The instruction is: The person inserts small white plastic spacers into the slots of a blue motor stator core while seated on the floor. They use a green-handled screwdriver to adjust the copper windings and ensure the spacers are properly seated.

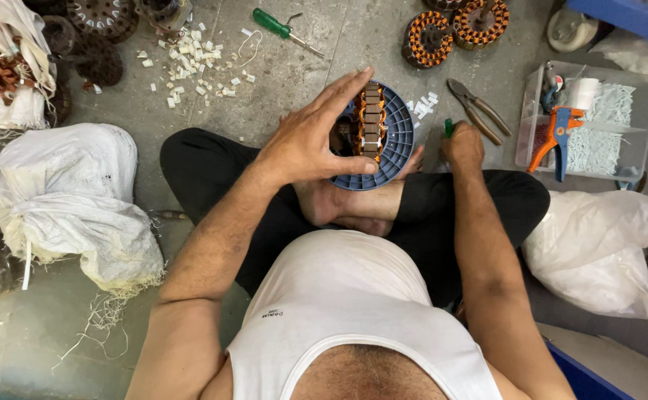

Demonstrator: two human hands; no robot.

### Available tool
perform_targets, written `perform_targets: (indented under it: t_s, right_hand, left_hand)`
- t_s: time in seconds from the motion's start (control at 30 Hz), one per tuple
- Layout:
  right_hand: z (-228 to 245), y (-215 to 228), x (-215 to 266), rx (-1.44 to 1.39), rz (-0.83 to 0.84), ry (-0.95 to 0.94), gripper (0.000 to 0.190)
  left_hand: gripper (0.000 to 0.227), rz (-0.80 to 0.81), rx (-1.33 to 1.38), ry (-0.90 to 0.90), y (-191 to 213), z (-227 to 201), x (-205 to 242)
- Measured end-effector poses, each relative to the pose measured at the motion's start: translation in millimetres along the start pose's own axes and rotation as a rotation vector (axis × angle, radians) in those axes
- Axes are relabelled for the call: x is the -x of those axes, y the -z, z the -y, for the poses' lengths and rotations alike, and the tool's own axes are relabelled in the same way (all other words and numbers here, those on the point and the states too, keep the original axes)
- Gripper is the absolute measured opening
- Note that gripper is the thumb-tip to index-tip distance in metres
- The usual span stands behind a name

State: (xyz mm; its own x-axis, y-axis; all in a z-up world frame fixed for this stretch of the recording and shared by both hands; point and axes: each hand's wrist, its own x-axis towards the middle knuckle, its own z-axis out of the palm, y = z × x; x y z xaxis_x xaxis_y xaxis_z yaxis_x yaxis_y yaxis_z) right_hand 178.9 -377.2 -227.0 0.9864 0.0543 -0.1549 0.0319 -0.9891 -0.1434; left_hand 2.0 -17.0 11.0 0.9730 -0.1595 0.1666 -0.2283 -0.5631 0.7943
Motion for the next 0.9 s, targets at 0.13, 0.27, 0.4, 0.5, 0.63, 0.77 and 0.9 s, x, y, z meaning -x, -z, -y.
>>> perform_targets:
  t_s: [0.13,0.27,0.4,0.5,0.63,0.77,0.9]
  right_hand:
    - [10.2,29.7,32.6,-0.307,-0.120,0.099,0.030]
    - [25.4,65.5,82.9,-0.992,-0.146,0.092,0.025]
    - [40.7,100.1,119.3,-1.392,-0.141,0.083,0.032]
    - [50.7,124.5,136.7,-1.426,-0.178,0.212,0.044]
    - [70.7,156.9,154.9,-1.548,-0.162,0.273,0.036]
    - [93.7,182.5,181.7,-1.614,-0.158,0.360,0.029]
    - [114.6,194.7,203.2,-1.635,-0.114,0.452,0.030]
  left_hand:
    - [0.113,-0.066,0.030,0.021,-4.1,-6.2,8.4]
    - [0.110,-0.140,-0.084,-0.083,-15.4,-6.7,12.0]
    - [0.115,-0.207,-0.093,-0.194,-18.0,-6.1,14.7]
    - [0.113,-0.078,-0.122,-0.054,-12.5,-6.4,17.6]
    - [0.098,-0.048,-0.139,-0.082,-3.4,-5.1,19.7]
    - [0.077,-0.045,-0.038,-0.095,-3.7,-2.1,17.2]
    - [0.070,-0.066,-0.003,-0.091,-5.1,-3.2,17.9]
